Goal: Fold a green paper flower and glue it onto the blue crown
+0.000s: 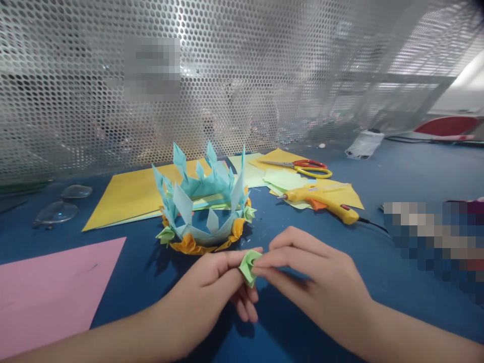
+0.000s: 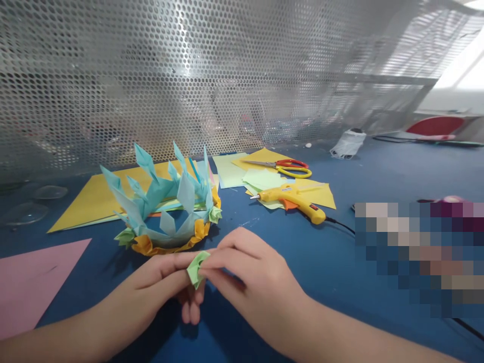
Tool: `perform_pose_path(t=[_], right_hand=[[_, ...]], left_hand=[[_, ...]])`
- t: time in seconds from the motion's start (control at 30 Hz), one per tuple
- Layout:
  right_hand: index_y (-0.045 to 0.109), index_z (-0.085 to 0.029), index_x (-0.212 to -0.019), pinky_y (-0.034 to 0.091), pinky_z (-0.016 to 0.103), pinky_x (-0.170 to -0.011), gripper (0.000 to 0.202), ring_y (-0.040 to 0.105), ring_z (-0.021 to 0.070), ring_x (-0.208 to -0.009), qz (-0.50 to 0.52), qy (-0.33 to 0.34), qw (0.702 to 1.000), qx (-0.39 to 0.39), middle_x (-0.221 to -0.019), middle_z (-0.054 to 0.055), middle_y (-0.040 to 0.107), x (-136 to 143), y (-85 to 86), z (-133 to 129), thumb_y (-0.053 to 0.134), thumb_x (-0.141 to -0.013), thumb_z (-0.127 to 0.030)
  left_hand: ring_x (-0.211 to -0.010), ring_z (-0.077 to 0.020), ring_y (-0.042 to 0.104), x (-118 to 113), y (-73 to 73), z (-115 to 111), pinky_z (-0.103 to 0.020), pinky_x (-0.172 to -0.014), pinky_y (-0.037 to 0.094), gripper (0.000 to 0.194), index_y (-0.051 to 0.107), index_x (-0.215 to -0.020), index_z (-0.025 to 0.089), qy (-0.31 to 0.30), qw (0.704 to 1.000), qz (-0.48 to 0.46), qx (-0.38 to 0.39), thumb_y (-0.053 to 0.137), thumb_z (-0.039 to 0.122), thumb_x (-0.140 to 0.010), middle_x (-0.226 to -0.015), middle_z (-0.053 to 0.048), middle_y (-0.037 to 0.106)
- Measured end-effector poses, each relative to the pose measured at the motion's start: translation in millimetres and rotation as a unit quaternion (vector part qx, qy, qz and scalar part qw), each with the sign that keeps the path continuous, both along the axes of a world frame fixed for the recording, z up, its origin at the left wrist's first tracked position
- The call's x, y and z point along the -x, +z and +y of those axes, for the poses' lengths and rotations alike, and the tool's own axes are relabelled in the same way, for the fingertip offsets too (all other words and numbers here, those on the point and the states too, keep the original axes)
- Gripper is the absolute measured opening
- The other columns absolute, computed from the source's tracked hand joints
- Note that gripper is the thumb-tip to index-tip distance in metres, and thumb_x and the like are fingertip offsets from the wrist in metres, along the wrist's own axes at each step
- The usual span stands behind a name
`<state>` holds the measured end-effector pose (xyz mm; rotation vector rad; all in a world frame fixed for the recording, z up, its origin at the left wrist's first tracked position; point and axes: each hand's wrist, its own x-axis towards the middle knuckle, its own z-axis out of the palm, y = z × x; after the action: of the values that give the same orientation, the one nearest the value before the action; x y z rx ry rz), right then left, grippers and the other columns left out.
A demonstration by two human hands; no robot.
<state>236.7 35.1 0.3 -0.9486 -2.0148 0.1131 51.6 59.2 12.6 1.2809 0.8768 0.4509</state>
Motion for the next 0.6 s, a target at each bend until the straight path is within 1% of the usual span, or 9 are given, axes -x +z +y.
perform_pose_path(t=[0.1,0.17,0.23,0.27,0.33,0.4,0.47,0.53,0.6], right_hand=[[0.073,-0.02,-0.088,0.053,0.021,-0.061,0.026,0.064,0.0125,-0.069,-0.069,0.015,0.997,-0.019,-0.079,0.003,0.07,1,-1.1,-4,0.051,-0.097,-0.011],[0.072,-0.021,-0.089,0.053,0.023,-0.061,0.03,0.064,0.0137,-0.069,-0.1,0.017,0.995,-0.003,-0.079,0.002,0.07,0,-3.2,-7,0.046,-0.1,-0.013],[0.071,-0.024,-0.09,0.053,0.022,-0.063,0.028,0.064,0.0135,-0.07,-0.106,0.019,0.994,0.022,-0.08,0.001,0.07,-1,-5.4,-8,0.046,-0.101,-0.016],[0.07,-0.025,-0.089,0.052,0.021,-0.063,0.027,0.064,0.0131,-0.07,-0.107,0.017,0.994,0.03,-0.081,0.001,0.07,-1,-6.1,-8,0.047,-0.101,-0.017],[0.068,-0.023,-0.086,0.052,0.02,-0.061,0.027,0.062,0.0126,-0.069,-0.117,0.018,0.993,0.03,-0.079,0.001,0.068,-3,-5.6,-7,0.047,-0.102,-0.018],[0.067,-0.021,-0.083,0.051,0.021,-0.06,0.031,0.06,0.0128,-0.067,-0.131,0.024,0.991,0.014,-0.076,0.001,0.066,-3,-2.8,-5,0.044,-0.102,-0.016],[0.068,-0.019,-0.085,0.052,0.023,-0.061,0.033,0.06,0.0136,-0.065,-0.142,0.041,0.989,-0.019,-0.075,0.002,0.067,-3,0.8,-3,0.041,-0.102,-0.012],[0.068,-0.018,-0.089,0.054,0.024,-0.064,0.03,0.062,0.0139,-0.067,-0.139,0.054,0.988,-0.046,-0.077,0.003,0.069,-3,3.4,-2,0.042,-0.1,-0.009],[0.067,-0.018,-0.09,0.056,0.022,-0.067,0.024,0.065,0.013,-0.071,-0.104,0.05,0.993,-0.037,-0.08,0.003,0.071,-1,4.2,-3,0.047,-0.097,-0.007]], left_hand=[[-0.041,-0.0083,0.043,-1,1.1,1,-0.019,-0.045,0.033,0.023,0.052,-0.062,0.02,0.01,0.999,0.039,0.017,0.047,0.027,-0.084,-0.049,0.007,0.048],[-0.036,-0.0066,0.031,-1,3.0,2,-0.02,-0.04,0.024,0.021,0.049,-0.061,0.021,0.007,0.999,0.045,0.029,0.045,0.026,-0.081,-0.046,0.01,0.04],[-0.036,-0.006,0.024,-1,5.3,5,-0.019,-0.038,0.02,0.017,0.051,-0.064,0.02,-0.005,0.998,0.043,0.041,0.044,0.024,-0.08,-0.047,0.011,0.036],[-0.036,-0.0061,0.022,-1,6.4,6,-0.019,-0.038,0.019,0.015,0.055,-0.07,0.02,-0.008,0.998,0.042,0.047,0.043,0.024,-0.079,-0.047,0.012,0.035],[-0.036,-0.0065,0.023,0,7.9,7,-0.018,-0.038,0.019,0.018,0.059,-0.088,0.019,0.001,0.997,0.043,0.065,0.044,0.022,-0.078,-0.047,0.012,0.038],[-0.035,-0.0066,0.028,0,8.2,7,-0.017,-0.038,0.022,0.024,0.057,-0.099,0.02,0.03,0.995,0.045,0.082,0.045,0.021,-0.078,-0.047,0.013,0.042],[-0.034,-0.0064,0.032,0,7.2,8,-0.016,-0.038,0.025,0.019,0.054,-0.094,0.021,0.052,0.994,0.044,0.089,0.046,0.02,-0.077,-0.046,0.012,0.047],[-0.032,-0.0066,0.035,0,5.3,7,-0.016,-0.037,0.025,0.009,0.052,-0.084,0.022,0.049,0.995,0.038,0.081,0.047,0.021,-0.077,-0.044,0.01,0.049],[-0.031,-0.0072,0.038,0,2.7,5,-0.016,-0.035,0.024,0.006,0.052,-0.08,0.022,0.045,0.996,0.029,0.065,0.049,0.026,-0.081,-0.043,0.01,0.049]])
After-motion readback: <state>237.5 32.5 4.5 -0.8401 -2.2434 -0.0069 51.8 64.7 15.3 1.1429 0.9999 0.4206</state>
